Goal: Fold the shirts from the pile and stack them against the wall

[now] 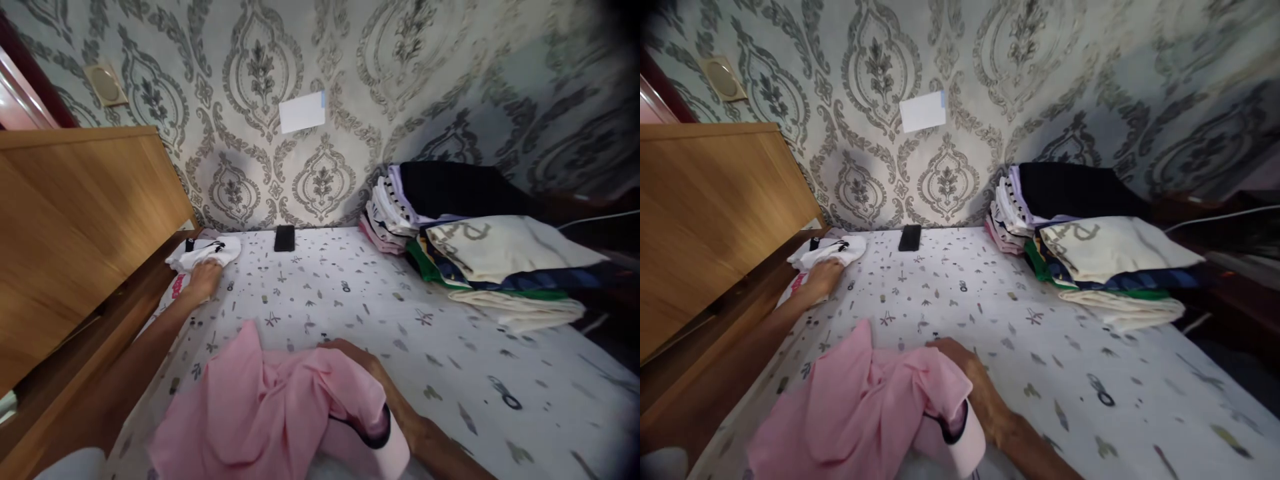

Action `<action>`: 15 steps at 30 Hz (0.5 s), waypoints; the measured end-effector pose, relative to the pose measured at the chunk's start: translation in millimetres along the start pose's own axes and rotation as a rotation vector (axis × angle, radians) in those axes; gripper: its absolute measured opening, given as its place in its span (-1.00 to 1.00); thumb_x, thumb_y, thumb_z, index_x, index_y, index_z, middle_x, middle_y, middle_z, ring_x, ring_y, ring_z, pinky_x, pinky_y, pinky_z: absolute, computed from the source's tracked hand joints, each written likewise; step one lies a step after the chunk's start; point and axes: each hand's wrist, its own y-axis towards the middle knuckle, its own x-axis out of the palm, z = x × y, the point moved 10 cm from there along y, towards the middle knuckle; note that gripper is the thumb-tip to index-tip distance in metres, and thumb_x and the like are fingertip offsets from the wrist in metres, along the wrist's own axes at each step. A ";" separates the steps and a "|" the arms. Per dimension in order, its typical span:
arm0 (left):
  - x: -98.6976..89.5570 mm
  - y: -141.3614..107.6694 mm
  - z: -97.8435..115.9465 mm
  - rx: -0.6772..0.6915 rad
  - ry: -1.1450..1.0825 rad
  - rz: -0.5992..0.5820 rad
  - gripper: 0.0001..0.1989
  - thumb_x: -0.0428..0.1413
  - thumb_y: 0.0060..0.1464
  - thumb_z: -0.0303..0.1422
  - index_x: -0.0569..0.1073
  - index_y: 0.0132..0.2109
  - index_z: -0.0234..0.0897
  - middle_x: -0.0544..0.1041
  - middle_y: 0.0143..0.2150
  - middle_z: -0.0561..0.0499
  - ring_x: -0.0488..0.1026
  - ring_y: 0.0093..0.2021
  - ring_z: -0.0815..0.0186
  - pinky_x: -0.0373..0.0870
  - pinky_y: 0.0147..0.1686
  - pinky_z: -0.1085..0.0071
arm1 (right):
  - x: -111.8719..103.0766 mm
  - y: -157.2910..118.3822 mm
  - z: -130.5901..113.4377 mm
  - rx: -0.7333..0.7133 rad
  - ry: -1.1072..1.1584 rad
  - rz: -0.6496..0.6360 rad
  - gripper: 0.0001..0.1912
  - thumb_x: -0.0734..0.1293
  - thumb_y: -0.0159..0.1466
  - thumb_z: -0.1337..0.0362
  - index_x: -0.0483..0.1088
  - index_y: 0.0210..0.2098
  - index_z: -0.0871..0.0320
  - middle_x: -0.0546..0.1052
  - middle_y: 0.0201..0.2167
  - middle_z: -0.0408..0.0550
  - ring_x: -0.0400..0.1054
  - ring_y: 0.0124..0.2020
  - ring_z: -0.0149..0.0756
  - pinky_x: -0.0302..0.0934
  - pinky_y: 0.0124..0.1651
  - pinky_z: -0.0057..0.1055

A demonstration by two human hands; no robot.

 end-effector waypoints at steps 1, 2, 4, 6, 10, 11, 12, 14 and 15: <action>-3.2 1.9 -8.2 -0.032 0.008 0.004 -0.58 -0.15 0.20 -0.56 0.51 0.07 -0.47 0.50 0.12 -0.38 0.44 0.14 -0.04 0.30 0.14 0.10 | -2.0 1.8 1.0 0.009 0.020 0.007 -0.63 0.23 0.29 0.13 0.61 -0.11 0.10 0.64 -0.10 0.07 0.53 -0.02 -0.07 0.40 0.13 -0.22; -5.3 2.5 -14.4 -0.054 0.012 0.000 -0.58 -0.14 0.21 -0.53 0.51 0.06 -0.48 0.51 0.09 -0.39 0.45 0.12 -0.05 0.32 0.12 0.10 | -4.7 3.7 -0.4 0.015 0.039 0.015 -0.63 0.22 0.29 0.12 0.61 -0.14 0.11 0.64 -0.13 0.07 0.53 -0.04 -0.07 0.40 0.12 -0.20; -6.6 -0.6 -18.1 -0.052 0.013 -0.027 -0.61 -0.10 0.21 -0.48 0.53 0.03 -0.46 0.54 0.04 -0.35 0.48 0.08 -0.03 0.34 0.09 0.15 | -11.3 6.8 -12.9 0.000 0.089 0.019 -0.66 0.23 0.26 0.10 0.59 -0.24 0.10 0.63 -0.21 0.06 0.53 -0.11 -0.09 0.43 0.05 -0.20; -7.2 -9.8 -10.8 0.004 0.006 -0.058 -0.65 -0.05 0.20 -0.43 0.57 -0.02 -0.38 0.55 0.04 -0.28 0.46 0.10 0.01 0.31 0.13 0.20 | -22.2 7.9 -35.4 -0.035 0.143 0.036 -0.71 0.26 0.24 0.08 0.54 -0.36 0.10 0.59 -0.27 0.03 0.49 -0.21 -0.15 0.45 -0.07 -0.27; -9.1 -54.3 48.5 0.369 -0.266 -0.211 -0.63 0.09 0.09 -0.30 0.57 0.03 -0.23 0.51 0.09 -0.15 0.43 0.11 0.06 0.30 0.13 0.28 | -59.7 7.7 -71.9 -0.037 0.213 0.203 -0.67 0.30 0.19 0.02 0.30 -0.57 0.09 0.43 -0.50 -0.09 0.32 -0.42 -0.26 0.36 -0.35 -0.36; -8.5 -73.1 69.7 0.485 -0.371 -0.301 -0.57 0.12 0.05 -0.29 0.54 0.09 -0.17 0.51 0.11 -0.10 0.45 0.08 0.09 0.33 0.08 0.32 | -69.7 7.7 -74.8 -0.017 0.217 0.254 -0.66 0.31 0.16 0.01 0.25 -0.58 0.08 0.37 -0.55 -0.12 0.28 -0.46 -0.28 0.32 -0.39 -0.37; -8.5 -93.5 89.8 0.587 -0.452 -0.392 -0.49 0.16 -0.01 -0.31 0.50 0.14 -0.11 0.50 0.12 -0.06 0.46 0.06 0.11 0.35 0.03 0.35 | -79.7 7.5 -74.8 0.008 0.216 0.308 -0.66 0.32 0.13 0.01 0.22 -0.59 0.07 0.33 -0.58 -0.14 0.25 -0.47 -0.29 0.30 -0.41 -0.38; -9.7 -128.7 119.7 0.705 -0.498 -0.487 -0.39 0.17 -0.08 -0.37 0.45 0.19 -0.04 0.50 0.12 -0.01 0.46 0.04 0.14 0.36 -0.04 0.39 | -98.6 5.8 -67.3 0.081 0.205 0.411 -0.69 0.34 0.10 0.05 0.19 -0.58 0.06 0.29 -0.60 -0.16 0.23 -0.47 -0.30 0.27 -0.43 -0.40; -10.9 -140.3 128.6 0.724 -0.480 -0.479 -0.42 0.14 -0.08 -0.40 0.47 0.16 -0.05 0.51 0.08 -0.01 0.45 0.03 0.14 0.35 -0.06 0.39 | -106.6 4.4 -61.3 0.122 0.204 0.448 -0.72 0.34 0.10 0.08 0.20 -0.57 0.05 0.28 -0.61 -0.16 0.23 -0.48 -0.30 0.26 -0.45 -0.41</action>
